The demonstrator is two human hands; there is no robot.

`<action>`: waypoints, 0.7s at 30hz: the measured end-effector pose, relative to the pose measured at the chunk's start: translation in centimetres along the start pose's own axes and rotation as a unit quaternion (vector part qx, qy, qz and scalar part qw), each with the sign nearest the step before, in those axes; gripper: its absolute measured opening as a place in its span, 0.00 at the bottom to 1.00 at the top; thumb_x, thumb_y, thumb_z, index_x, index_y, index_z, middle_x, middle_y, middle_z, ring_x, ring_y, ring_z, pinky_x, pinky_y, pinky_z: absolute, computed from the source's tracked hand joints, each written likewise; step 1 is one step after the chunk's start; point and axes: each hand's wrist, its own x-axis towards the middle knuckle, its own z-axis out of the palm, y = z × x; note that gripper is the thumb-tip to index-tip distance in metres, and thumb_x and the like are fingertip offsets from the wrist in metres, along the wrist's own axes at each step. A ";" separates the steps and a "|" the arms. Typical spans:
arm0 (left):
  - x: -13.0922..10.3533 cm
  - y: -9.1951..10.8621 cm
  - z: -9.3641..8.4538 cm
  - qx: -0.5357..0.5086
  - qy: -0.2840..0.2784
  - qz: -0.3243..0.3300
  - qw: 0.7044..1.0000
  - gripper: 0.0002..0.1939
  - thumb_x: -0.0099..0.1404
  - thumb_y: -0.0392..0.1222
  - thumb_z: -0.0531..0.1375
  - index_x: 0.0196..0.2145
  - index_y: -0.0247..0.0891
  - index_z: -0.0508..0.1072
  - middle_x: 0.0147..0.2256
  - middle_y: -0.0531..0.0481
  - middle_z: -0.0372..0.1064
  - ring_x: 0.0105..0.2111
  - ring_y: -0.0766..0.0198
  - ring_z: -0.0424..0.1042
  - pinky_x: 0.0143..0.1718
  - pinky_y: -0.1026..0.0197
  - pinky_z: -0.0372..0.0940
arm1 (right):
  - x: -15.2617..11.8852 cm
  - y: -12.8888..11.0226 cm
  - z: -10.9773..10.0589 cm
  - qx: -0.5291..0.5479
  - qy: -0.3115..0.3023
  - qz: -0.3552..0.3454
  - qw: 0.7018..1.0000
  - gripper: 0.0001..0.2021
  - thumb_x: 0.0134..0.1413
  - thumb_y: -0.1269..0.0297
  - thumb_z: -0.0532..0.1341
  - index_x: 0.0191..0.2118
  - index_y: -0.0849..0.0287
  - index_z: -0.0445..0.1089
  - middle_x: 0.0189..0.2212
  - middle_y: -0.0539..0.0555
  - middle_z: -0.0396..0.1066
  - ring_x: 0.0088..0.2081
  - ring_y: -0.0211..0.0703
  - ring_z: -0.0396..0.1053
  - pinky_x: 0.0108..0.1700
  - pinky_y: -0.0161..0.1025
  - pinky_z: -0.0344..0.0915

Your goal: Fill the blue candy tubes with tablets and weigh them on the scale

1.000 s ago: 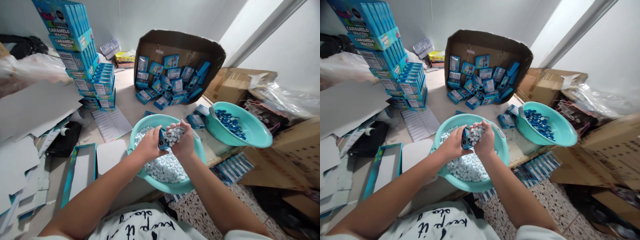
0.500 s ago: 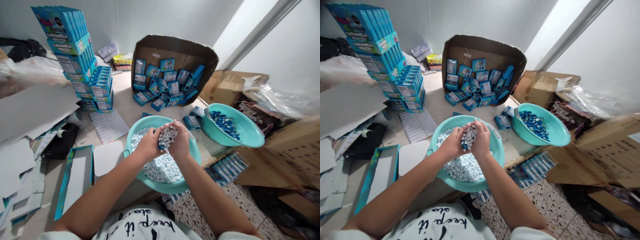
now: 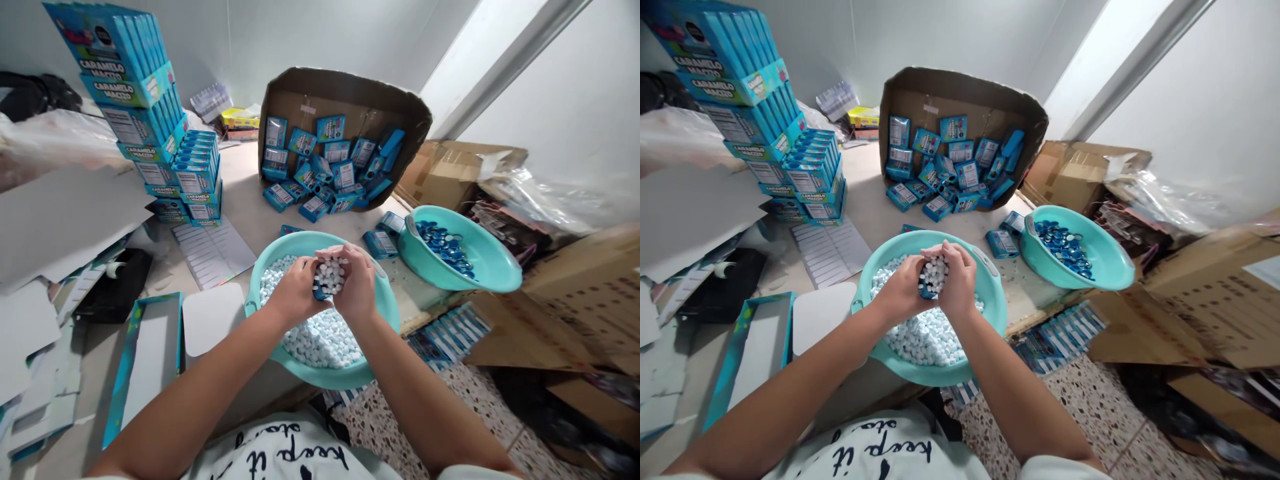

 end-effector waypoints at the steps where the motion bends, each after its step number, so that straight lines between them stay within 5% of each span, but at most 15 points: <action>1: 0.0 -0.1 0.0 0.003 0.001 0.001 1.000 0.41 0.48 0.36 0.75 0.57 0.38 0.64 0.54 0.39 0.67 0.57 0.43 0.68 0.59 0.44 0.66 | 0.0 0.0 0.0 0.000 0.000 -0.003 1.000 0.12 0.48 0.55 0.64 0.21 0.55 0.73 0.23 0.50 0.74 0.33 0.46 0.76 0.46 0.44 0.74; 9: -0.2 -1.1 0.6 0.000 0.034 0.020 0.999 0.39 0.46 0.36 0.77 0.53 0.41 0.63 0.51 0.41 0.66 0.53 0.44 0.69 0.53 0.43 0.67 | 0.1 0.5 -0.7 0.000 -0.032 -0.002 0.999 0.14 0.51 0.51 0.64 0.24 0.55 0.76 0.27 0.52 0.78 0.39 0.50 0.78 0.48 0.46 0.73; 21: 0.0 -1.0 0.5 -0.020 0.080 0.022 0.996 0.36 0.47 0.32 0.75 0.49 0.43 0.61 0.51 0.44 0.66 0.52 0.48 0.70 0.54 0.45 0.68 | -0.2 0.7 -1.3 0.012 -0.131 -0.036 0.991 0.16 0.59 0.45 0.65 0.41 0.51 0.78 0.44 0.53 0.82 0.49 0.50 0.77 0.56 0.48 0.72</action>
